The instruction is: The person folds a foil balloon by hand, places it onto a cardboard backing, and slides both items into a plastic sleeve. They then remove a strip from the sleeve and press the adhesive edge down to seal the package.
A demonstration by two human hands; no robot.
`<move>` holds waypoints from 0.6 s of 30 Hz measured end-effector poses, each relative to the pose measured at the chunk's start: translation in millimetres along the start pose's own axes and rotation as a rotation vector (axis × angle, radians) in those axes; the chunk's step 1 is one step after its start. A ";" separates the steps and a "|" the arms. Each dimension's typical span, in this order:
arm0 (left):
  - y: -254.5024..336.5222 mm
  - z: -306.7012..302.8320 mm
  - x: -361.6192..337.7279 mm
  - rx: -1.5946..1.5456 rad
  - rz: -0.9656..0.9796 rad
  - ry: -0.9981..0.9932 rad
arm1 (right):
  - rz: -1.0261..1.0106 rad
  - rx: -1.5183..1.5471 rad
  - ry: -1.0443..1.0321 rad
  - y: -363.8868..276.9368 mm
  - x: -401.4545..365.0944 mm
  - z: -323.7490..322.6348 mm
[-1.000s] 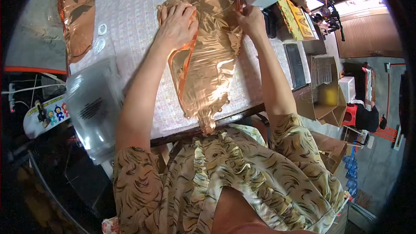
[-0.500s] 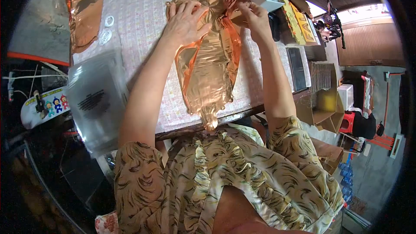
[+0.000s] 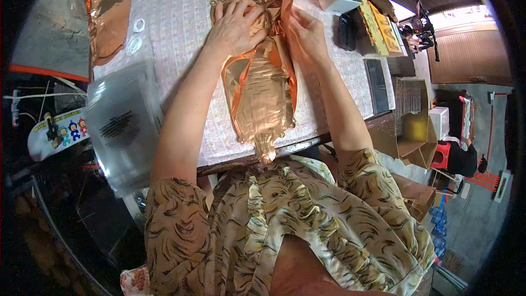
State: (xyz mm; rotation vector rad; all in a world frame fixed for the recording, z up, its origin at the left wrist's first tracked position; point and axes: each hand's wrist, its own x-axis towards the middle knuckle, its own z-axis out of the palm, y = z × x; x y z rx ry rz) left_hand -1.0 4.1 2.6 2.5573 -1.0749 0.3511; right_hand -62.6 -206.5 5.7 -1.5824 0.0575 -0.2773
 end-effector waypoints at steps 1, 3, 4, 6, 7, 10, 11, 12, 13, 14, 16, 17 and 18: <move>1.6 -1.7 -0.6 -0.010 -0.009 0.010 | 0.015 0.063 -0.008 -0.5 0.2 2.7; 3.8 -2.2 -0.1 -0.023 -0.013 0.019 | -0.022 -0.068 0.010 -1.3 -3.4 18.7; 3.1 -1.4 -0.3 -0.016 -0.014 0.014 | 0.070 -0.092 0.030 -6.5 -12.9 30.8; -0.5 -1.7 -1.6 -0.080 -0.005 0.015 | 0.077 -0.067 -0.014 -29.4 -33.0 52.1; -6.3 5.3 -2.6 -0.079 0.000 0.014 | -0.006 -0.017 -0.081 -41.1 -39.5 62.9; -12.7 12.1 -4.9 -0.501 -0.072 -0.066 | 0.103 0.308 -0.121 -36.0 -42.0 47.9; -9.5 8.2 -2.5 -0.498 -0.076 -0.064 | 0.173 0.234 -0.105 -42.0 -43.5 38.2; -4.6 5.5 -0.1 -0.235 -0.070 -0.070 | -0.045 0.417 0.030 -67.5 -43.2 41.7; -1.6 2.9 1.7 0.028 -0.062 -0.075 | -0.310 0.073 0.052 -34.6 -19.5 8.6; -0.7 0.3 2.9 0.111 -0.061 -0.170 | -0.274 -0.260 0.047 -23.1 -18.1 -9.7; -5.2 10.3 0.6 0.080 -0.031 -0.058 | -0.178 -0.776 -0.027 -3.3 -18.1 -20.2; -7.2 17.3 -0.1 0.044 -0.004 0.048 | -0.112 -0.956 -0.100 9.6 -18.9 -19.6; -5.1 14.6 2.2 0.044 0.001 0.048 | -0.182 -1.011 -0.068 6.6 -28.7 -2.5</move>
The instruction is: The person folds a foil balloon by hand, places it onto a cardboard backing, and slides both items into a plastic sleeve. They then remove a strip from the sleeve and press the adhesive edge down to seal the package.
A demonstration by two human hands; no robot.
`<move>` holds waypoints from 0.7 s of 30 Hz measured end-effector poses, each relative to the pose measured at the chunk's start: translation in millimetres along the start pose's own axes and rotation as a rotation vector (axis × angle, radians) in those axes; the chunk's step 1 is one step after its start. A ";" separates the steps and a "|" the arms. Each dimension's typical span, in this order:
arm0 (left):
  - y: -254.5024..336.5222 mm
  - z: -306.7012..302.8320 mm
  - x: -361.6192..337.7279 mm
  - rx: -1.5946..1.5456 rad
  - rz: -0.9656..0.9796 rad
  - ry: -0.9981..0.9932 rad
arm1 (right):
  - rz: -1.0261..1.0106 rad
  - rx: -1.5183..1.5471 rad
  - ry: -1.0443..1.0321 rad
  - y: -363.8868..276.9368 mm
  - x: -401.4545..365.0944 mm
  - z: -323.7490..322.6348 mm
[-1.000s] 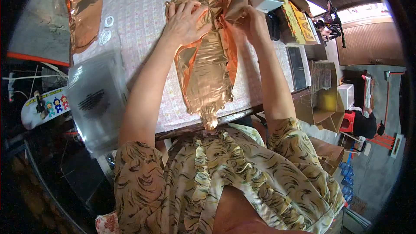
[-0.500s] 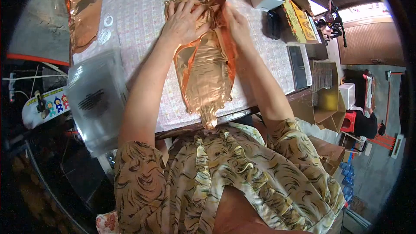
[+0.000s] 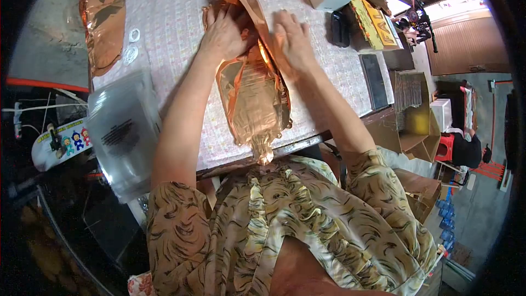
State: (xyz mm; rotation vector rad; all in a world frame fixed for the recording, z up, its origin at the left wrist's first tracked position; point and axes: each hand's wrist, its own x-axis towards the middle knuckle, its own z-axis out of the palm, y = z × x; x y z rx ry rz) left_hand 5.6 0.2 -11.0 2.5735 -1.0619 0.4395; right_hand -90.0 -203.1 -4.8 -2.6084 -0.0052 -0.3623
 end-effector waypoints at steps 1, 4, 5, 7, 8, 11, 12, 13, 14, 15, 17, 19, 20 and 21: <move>1.7 -4.9 1.8 0.064 -0.034 -0.122 | 0.000 0.001 0.002 -8.6 -1.6 5.9; -3.9 -3.9 -2.3 0.058 -0.035 -0.192 | -0.045 -0.030 -0.019 -32.1 0.4 19.8; -7.9 -1.5 -2.5 -0.015 -0.003 -0.132 | -0.045 -0.027 -0.013 -38.6 1.4 21.2; -2.9 -7.0 -7.8 0.052 0.017 -0.077 | -0.024 -0.047 -0.039 -47.6 -0.3 23.8; -1.0 -9.5 -9.6 0.113 0.032 -0.023 | -0.026 -0.040 -0.020 -51.1 -0.7 24.5; -17.5 5.6 -9.5 -0.146 0.182 0.000 | -0.032 -0.065 0.000 -58.6 -2.6 21.1; -18.0 3.4 -9.4 -0.076 0.182 -0.048 | -0.030 -0.064 0.003 -58.2 -2.5 21.5; -17.4 2.4 -7.7 -0.076 0.183 -0.049 | -0.040 -0.085 -0.001 -57.9 -2.7 22.0; -16.9 1.7 -5.5 -0.118 0.107 -0.147 | -0.049 -0.106 -0.006 -57.8 -3.0 22.7; -17.5 2.7 -4.8 -0.160 0.029 -0.246 | -0.050 -0.105 -0.006 -56.9 -3.7 25.1; -16.8 10.8 -8.0 -0.224 0.078 -0.056 | -0.078 -0.192 0.028 -55.8 -4.1 29.9; -16.8 13.7 -8.5 -0.288 0.128 0.135 | -0.073 -0.204 0.023 -55.4 -4.1 32.1; -17.8 14.6 -9.1 -0.143 0.128 0.118 | -0.067 -0.217 0.017 -54.7 -3.9 33.0; -17.8 14.9 -9.4 0.002 0.127 0.099 | -0.066 -0.218 0.017 -54.7 -3.7 32.9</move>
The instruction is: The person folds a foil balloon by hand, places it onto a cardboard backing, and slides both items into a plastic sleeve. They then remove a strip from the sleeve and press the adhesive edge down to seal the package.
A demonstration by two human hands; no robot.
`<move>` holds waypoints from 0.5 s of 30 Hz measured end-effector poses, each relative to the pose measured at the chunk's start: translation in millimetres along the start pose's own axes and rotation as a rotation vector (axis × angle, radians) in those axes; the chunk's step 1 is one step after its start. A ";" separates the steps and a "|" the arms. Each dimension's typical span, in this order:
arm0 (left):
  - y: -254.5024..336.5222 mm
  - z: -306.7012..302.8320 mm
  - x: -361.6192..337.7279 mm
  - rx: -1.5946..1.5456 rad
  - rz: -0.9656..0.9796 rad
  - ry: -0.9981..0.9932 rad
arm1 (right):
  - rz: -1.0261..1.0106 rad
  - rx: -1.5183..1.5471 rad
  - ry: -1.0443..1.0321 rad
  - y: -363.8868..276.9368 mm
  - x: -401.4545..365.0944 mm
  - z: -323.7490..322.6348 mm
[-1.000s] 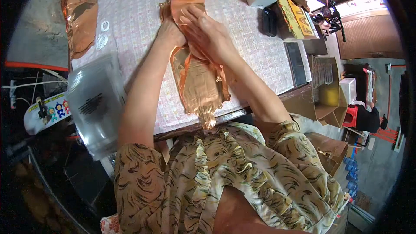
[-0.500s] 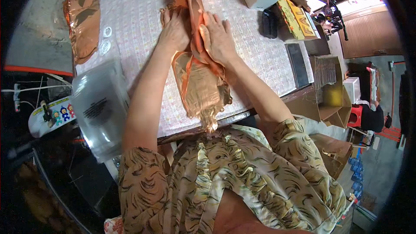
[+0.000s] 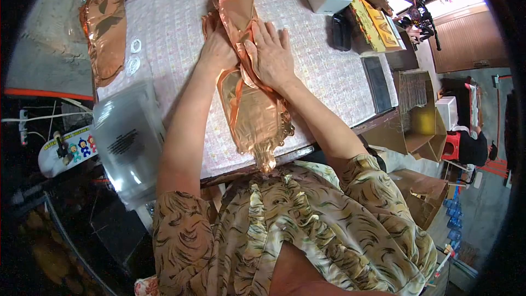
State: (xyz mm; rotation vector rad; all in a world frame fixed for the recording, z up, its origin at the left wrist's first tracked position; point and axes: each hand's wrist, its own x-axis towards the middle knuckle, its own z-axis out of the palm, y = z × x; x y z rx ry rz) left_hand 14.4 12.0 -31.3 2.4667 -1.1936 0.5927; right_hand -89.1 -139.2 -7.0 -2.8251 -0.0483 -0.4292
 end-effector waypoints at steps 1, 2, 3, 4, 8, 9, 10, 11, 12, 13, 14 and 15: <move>0.0 0.7 0.4 -0.002 0.001 -0.002 | -0.002 -0.014 -0.001 0.0 -0.1 0.1; -0.3 1.3 1.2 -0.066 -0.010 0.006 | -0.004 -0.026 -0.003 -0.2 -0.2 0.5; -0.8 1.9 1.8 -0.130 -0.022 0.014 | -0.002 -0.025 -0.004 -0.7 0.0 -0.4; -0.9 2.5 1.7 -0.195 -0.034 0.021 | -0.006 -0.040 -0.003 -1.0 0.0 -1.3; -0.6 -3.6 -1.2 -0.142 -0.058 -0.056 | -0.021 -0.064 0.020 0.3 -1.5 1.4; 0.2 -6.5 -1.0 -0.140 -0.057 -0.059 | -0.019 -0.061 0.020 0.0 -1.7 2.0; 1.0 -9.5 0.0 -0.097 -0.057 -0.086 | -0.014 -0.073 0.014 -0.3 -1.7 2.4; 2.7 -12.2 0.9 -0.054 -0.056 -0.113 | -0.009 -0.085 0.007 -0.3 -1.8 2.6; 2.1 -10.6 0.8 -0.052 -0.055 -0.118 | -0.006 -0.080 0.007 -0.4 -1.5 2.9; 0.6 -9.0 1.7 -0.085 -0.050 -0.115 | 0.001 -0.086 -0.003 -0.4 -1.1 3.3; -1.4 -7.7 3.0 -0.118 -0.045 -0.112 | 0.007 -0.090 -0.013 -0.5 -1.2 3.6; -3.8 -7.8 6.1 -0.113 -0.043 -0.118 | 0.010 -0.082 -0.011 -1.1 -1.4 3.1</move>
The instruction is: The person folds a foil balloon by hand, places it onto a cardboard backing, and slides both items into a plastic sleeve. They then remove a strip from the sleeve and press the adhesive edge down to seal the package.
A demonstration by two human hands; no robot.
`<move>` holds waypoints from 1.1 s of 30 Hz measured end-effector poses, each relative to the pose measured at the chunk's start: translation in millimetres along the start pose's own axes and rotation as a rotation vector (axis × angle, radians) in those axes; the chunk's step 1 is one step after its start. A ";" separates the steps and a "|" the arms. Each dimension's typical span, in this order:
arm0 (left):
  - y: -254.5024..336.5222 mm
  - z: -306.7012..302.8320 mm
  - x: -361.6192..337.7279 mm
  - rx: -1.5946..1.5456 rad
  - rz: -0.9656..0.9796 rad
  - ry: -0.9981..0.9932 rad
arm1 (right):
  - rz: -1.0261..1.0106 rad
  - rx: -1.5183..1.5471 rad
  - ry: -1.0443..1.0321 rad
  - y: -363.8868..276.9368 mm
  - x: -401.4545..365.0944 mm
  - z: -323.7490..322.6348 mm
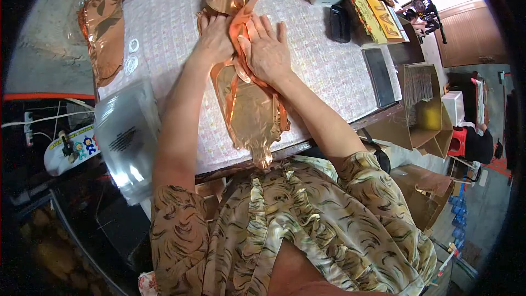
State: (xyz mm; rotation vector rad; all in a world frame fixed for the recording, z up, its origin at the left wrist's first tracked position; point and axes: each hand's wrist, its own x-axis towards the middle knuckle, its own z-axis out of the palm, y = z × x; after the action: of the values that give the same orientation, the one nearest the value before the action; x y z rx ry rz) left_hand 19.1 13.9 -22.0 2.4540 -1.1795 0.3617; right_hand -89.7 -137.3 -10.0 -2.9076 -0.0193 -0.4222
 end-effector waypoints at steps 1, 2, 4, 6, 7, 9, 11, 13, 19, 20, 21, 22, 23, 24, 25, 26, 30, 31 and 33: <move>-2.7 -0.9 4.2 -0.055 -0.048 -0.013 | 0.004 0.002 -0.005 -0.5 0.1 -0.6; -5.5 -2.3 7.1 -0.109 -0.096 -0.027 | 0.008 0.005 -0.011 -1.2 0.0 -1.2; -10.5 -24.7 18.0 -0.213 -0.207 -0.190 | 0.016 0.009 -0.012 -2.8 -0.1 -3.2; -10.1 -35.2 24.9 -0.500 -0.301 -0.093 | 0.019 0.012 -0.013 -3.7 -0.2 -2.7; -11.9 -37.3 26.1 -0.493 -0.302 -0.094 | 0.021 0.022 0.002 -3.4 -0.1 -1.5; -10.2 -52.6 34.2 -1.023 -0.402 0.110 | 0.023 0.039 0.021 -3.9 -0.1 -2.0; -20.1 -71.1 34.2 -1.164 -0.516 0.117 | 0.032 0.012 -0.029 -5.5 0.0 -6.1; -33.4 -84.3 33.3 -1.236 -0.768 0.170 | 0.031 0.012 -0.027 -4.8 -0.3 -5.9; -47.8 -75.4 43.6 -0.560 -0.642 0.353 | 0.023 -0.006 -0.024 -5.2 -0.7 -5.6; -46.9 -72.4 45.3 -0.275 -0.432 0.438 | 0.025 -0.011 -0.026 -5.1 -0.3 -5.3; -39.4 -73.7 46.5 -0.275 -0.432 0.436 | 0.026 -0.011 -0.026 -5.2 0.0 -4.7; -30.1 -75.1 46.5 -0.234 -0.258 0.395 | 0.027 -0.009 -0.019 -5.4 -0.2 -3.8; -20.6 -75.7 48.6 -0.194 -0.086 0.353 | 0.027 -0.008 -0.012 -5.1 -0.4 -3.1; -18.1 -67.6 51.3 -0.222 0.066 0.314 | 0.029 -0.010 -0.013 -4.9 -0.7 -3.1; -16.8 -57.4 53.7 -0.224 0.067 0.316 | 0.027 -0.009 -0.009 -4.6 -0.9 -3.4; -15.0 -47.4 55.3 -0.226 0.157 0.226 | 0.025 -0.008 -0.005 -4.9 -1.0 -3.7; -3.5 -18.0 52.9 -0.180 0.172 0.122 | 0.026 -0.002 0.002 -5.4 -0.8 -3.5; -4.3 -13.2 51.5 -0.113 0.171 0.149 | 0.027 -0.003 0.000 -5.4 -0.7 -3.9; -8.0 -8.2 47.9 -0.121 0.141 0.137 | 0.023 -0.005 -0.002 -5.3 -0.7 -4.5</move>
State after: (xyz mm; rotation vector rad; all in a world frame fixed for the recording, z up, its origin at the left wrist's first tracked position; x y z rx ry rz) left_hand 54.2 -10.8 2.1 2.2126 -1.2792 0.4758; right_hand -91.8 -133.0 -4.9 -2.9101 0.0152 -0.4163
